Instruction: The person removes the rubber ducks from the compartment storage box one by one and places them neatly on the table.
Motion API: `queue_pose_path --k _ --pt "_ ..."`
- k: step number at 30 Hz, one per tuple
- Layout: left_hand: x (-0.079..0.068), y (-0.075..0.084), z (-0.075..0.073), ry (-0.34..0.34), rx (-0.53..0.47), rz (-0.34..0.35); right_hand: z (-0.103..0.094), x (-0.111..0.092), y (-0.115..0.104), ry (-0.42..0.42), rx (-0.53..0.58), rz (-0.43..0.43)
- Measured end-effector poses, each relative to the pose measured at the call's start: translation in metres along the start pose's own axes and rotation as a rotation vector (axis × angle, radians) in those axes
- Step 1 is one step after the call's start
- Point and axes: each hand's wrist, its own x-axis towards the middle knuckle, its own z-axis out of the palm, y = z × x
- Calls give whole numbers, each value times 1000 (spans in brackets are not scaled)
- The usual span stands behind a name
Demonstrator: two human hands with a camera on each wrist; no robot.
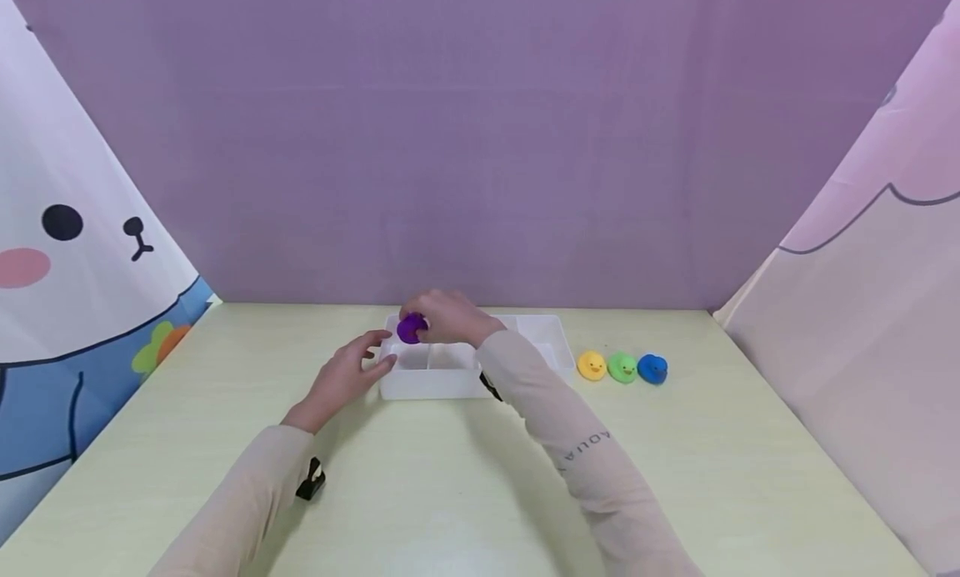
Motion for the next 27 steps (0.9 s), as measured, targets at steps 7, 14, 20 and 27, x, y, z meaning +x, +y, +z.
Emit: queue_pose_path --k 7,14,20,27 --pt "0 0 1 5 7 -6 -7 -10 2 12 -17 -22" --pt "0 2 2 5 5 -4 -9 -24 9 -1 1 -6" --pt "1 2 4 7 20 -5 -10 -36 20 0 6 18" --pt "1 0 4 6 22 -13 -12 -55 33 19 17 25"
